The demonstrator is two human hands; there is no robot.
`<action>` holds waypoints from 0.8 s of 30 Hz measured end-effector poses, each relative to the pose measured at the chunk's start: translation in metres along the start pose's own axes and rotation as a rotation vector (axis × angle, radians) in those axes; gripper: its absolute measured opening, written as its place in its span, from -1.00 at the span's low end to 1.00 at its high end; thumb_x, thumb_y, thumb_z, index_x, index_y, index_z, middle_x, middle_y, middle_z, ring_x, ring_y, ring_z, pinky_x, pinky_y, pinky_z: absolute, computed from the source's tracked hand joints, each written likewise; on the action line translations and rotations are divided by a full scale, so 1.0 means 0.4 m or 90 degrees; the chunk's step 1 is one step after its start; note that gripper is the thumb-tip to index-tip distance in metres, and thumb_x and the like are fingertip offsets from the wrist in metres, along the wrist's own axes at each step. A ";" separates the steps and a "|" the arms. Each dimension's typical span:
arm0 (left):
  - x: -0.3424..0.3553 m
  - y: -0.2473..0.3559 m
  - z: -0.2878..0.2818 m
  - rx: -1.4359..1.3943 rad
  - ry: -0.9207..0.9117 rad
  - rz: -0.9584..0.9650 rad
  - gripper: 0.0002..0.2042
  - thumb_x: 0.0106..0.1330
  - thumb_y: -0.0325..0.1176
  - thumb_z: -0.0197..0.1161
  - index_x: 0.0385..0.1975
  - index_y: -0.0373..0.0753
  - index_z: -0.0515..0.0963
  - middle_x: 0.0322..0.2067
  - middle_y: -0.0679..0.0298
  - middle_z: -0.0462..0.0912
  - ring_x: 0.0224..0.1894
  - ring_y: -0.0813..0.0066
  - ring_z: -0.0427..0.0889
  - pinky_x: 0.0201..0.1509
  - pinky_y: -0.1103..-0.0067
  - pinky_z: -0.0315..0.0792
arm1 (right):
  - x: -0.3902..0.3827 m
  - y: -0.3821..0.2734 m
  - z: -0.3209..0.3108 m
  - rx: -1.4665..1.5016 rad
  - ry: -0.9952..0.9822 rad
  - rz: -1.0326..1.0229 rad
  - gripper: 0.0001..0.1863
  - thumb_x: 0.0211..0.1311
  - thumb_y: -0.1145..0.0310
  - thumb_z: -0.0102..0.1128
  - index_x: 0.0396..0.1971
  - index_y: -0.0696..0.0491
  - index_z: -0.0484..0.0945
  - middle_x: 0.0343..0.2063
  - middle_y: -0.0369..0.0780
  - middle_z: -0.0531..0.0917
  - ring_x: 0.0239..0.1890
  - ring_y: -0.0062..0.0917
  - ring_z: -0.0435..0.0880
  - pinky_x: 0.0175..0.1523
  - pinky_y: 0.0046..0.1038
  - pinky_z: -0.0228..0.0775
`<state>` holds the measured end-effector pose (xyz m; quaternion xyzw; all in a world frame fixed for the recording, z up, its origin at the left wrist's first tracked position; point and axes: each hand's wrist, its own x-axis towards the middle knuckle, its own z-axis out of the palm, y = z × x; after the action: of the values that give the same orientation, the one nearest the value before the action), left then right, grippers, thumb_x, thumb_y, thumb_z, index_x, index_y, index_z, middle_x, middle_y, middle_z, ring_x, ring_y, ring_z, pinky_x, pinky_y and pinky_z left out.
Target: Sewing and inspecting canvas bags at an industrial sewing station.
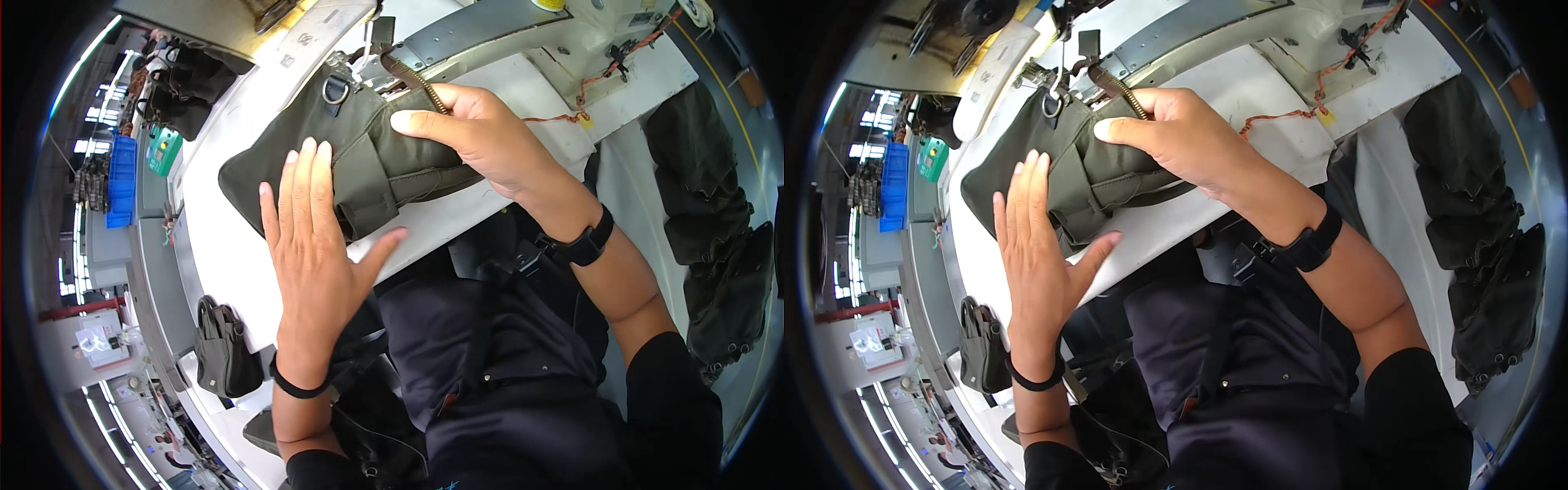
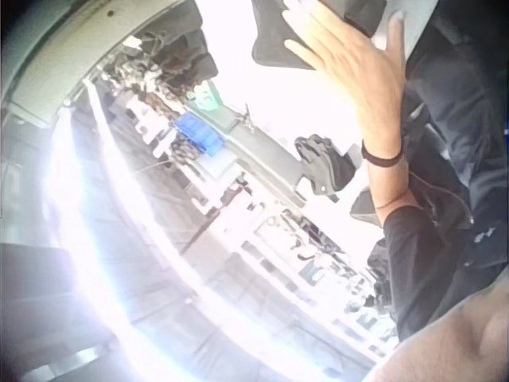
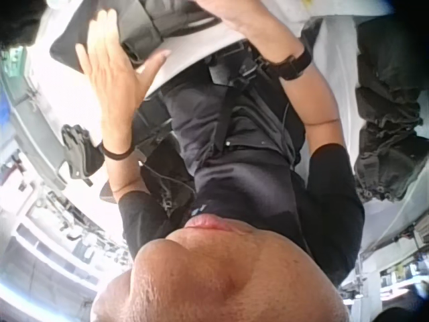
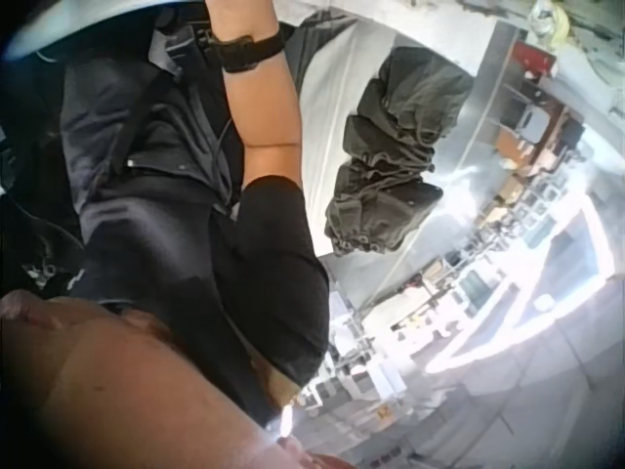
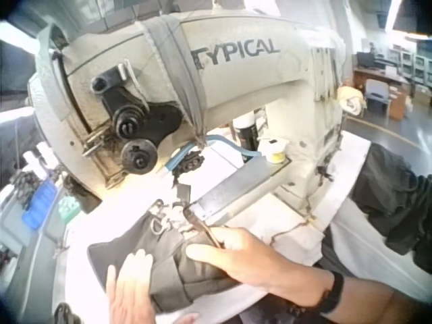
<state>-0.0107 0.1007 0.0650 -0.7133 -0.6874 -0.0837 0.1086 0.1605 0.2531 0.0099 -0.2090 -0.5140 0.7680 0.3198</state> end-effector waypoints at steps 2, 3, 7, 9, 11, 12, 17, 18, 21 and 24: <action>0.022 0.046 -0.001 -0.057 0.039 0.014 -0.06 0.07 -0.10 0.58 0.45 -0.27 0.24 0.40 0.03 0.36 0.49 0.01 0.25 0.54 0.06 0.03 | -0.004 -0.006 -0.007 -0.005 0.023 -0.021 -0.74 0.43 0.30 0.28 -0.05 0.16 0.68 -0.21 -0.33 0.74 -0.20 -0.76 0.67 -0.06 -0.62 0.52; 0.026 0.066 -0.011 -0.097 0.071 0.026 -0.07 0.04 -0.12 0.59 0.44 -0.25 0.28 0.40 0.05 0.37 0.49 0.03 0.26 0.54 0.06 0.02 | -0.001 -0.007 0.008 -0.001 0.012 -0.021 -0.74 0.43 0.30 0.28 -0.05 0.16 0.68 -0.21 -0.33 0.74 -0.20 -0.76 0.67 -0.06 -0.62 0.52; 0.056 0.032 0.111 -0.089 0.192 0.006 -0.13 -0.10 -0.20 0.63 0.34 -0.20 0.43 0.31 0.20 0.50 0.43 0.09 0.37 0.52 0.08 0.09 | 0.012 0.027 0.032 0.030 0.053 -0.073 -0.83 0.38 0.36 0.26 -0.28 0.17 0.66 -0.40 -0.40 0.67 -0.36 -0.82 0.55 -0.28 -0.63 0.42; 0.061 0.008 0.131 -0.080 0.244 0.027 -0.15 -0.16 -0.25 0.62 0.29 -0.19 0.50 0.24 0.24 0.58 0.39 0.11 0.43 0.51 0.11 0.13 | 0.015 0.037 0.033 0.031 0.063 -0.090 -0.83 0.39 0.37 0.25 -0.32 0.17 0.66 -0.42 -0.41 0.65 -0.38 -0.83 0.52 -0.31 -0.63 0.40; 0.073 -0.006 0.125 -0.054 0.262 0.067 -0.21 -0.17 -0.27 0.61 0.24 -0.19 0.55 0.20 0.23 0.62 0.37 0.13 0.47 0.51 0.13 0.13 | 0.020 0.043 0.032 0.037 0.064 -0.108 -0.81 0.39 0.37 0.25 -0.38 0.18 0.64 -0.47 -0.44 0.62 -0.42 -0.85 0.46 -0.36 -0.64 0.34; 0.079 -0.015 0.130 -0.053 0.275 0.079 -0.25 -0.14 -0.26 0.58 0.22 -0.18 0.58 0.18 0.23 0.63 0.36 0.11 0.48 0.51 0.14 0.13 | 0.026 0.044 0.036 0.039 0.078 -0.129 -0.79 0.39 0.37 0.25 -0.42 0.19 0.62 -0.51 -0.46 0.58 -0.45 -0.85 0.43 -0.40 -0.64 0.30; 0.105 -0.013 0.109 -0.062 0.255 0.074 -0.28 -0.08 -0.25 0.55 0.22 -0.18 0.58 0.19 0.22 0.62 0.34 0.05 0.47 0.48 0.17 0.17 | 0.052 0.033 0.035 -0.008 0.114 -0.154 -0.69 0.37 0.36 0.25 -0.59 0.17 0.52 -0.64 -0.47 0.49 -0.54 -0.86 0.34 -0.50 -0.61 0.21; 0.102 -0.007 0.100 -0.043 0.259 0.064 -0.30 -0.07 -0.21 0.55 0.20 -0.17 0.59 0.19 0.23 0.61 0.30 0.09 0.48 0.45 0.19 0.19 | 0.053 0.031 0.038 -0.036 0.120 -0.148 -0.65 0.35 0.36 0.26 -0.64 0.16 0.48 -0.67 -0.48 0.46 -0.57 -0.86 0.31 -0.53 -0.59 0.16; 0.100 -0.010 0.098 -0.008 0.254 0.061 -0.33 -0.06 -0.18 0.54 0.16 -0.19 0.60 0.18 0.22 0.59 0.21 0.13 0.48 0.35 0.24 0.26 | 0.054 0.033 0.047 -0.075 0.147 -0.162 -0.61 0.32 0.35 0.26 -0.69 0.14 0.41 -0.70 -0.47 0.42 -0.58 -0.86 0.27 -0.56 -0.57 0.10; 0.104 -0.025 0.110 -0.076 0.260 0.092 -0.32 -0.07 -0.20 0.55 0.16 -0.22 0.59 0.16 0.22 0.60 0.18 0.16 0.50 0.34 0.25 0.27 | 0.054 0.045 0.047 -0.067 0.168 -0.177 -0.62 0.30 0.36 0.24 -0.69 0.15 0.40 -0.70 -0.48 0.41 -0.57 -0.86 0.27 -0.55 -0.57 0.09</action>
<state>-0.0204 0.1530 0.0344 -0.7338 -0.5922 -0.2589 0.2092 0.1280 0.2511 0.0008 -0.2509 -0.5312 0.6544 0.4761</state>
